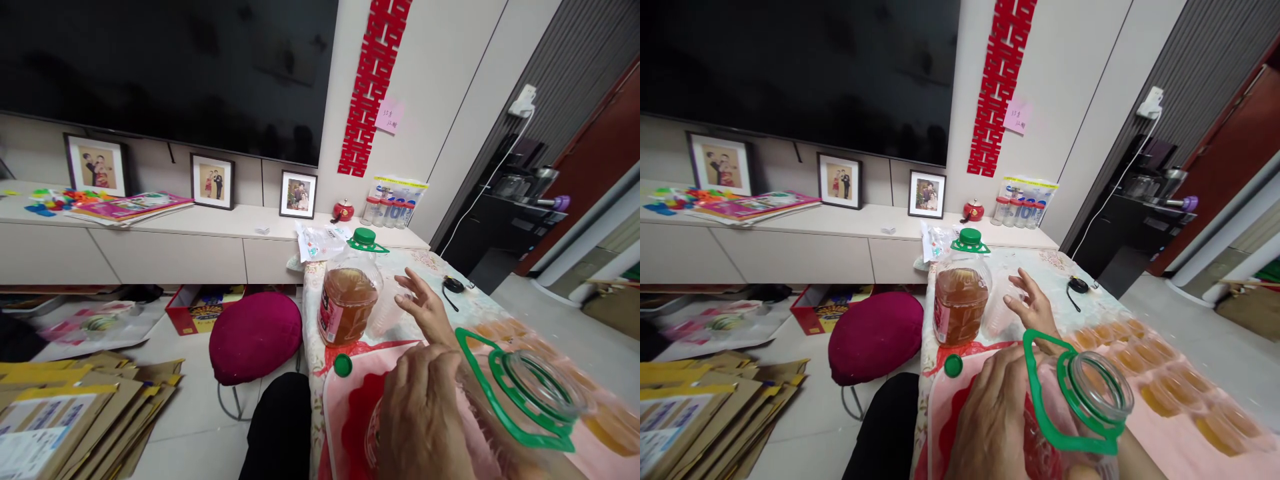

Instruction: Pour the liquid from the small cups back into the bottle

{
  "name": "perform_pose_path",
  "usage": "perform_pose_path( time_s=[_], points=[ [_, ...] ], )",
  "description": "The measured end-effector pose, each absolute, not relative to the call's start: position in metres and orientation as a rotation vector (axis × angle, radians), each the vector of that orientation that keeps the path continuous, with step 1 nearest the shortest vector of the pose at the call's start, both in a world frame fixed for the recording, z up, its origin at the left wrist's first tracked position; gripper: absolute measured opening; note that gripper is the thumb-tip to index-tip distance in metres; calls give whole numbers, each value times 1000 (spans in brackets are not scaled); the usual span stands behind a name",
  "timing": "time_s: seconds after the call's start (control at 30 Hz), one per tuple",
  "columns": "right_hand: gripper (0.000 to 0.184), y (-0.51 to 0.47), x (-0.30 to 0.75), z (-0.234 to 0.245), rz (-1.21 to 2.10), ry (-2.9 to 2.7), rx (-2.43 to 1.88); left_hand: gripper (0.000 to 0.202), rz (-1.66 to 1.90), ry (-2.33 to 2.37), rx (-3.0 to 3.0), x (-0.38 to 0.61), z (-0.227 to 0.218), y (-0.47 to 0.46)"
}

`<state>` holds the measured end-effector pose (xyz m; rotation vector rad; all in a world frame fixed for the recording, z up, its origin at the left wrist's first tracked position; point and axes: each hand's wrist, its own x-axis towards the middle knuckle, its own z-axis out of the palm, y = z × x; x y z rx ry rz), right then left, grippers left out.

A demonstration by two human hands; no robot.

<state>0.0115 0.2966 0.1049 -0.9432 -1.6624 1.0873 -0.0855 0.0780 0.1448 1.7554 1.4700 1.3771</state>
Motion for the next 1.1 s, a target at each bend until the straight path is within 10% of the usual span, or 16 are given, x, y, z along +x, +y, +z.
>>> perform_pose_path(
  time_s=[0.47, 1.1],
  points=[
    [99, 295, 11, 100, 1027, -1681, -941, 55, 1454, 1563, 1633, -76, 167, 70],
    [40, 145, 162, 14, 633, -1112, -1385, 43, 1508, 1512, 2002, -97, 151, 78]
  ],
)
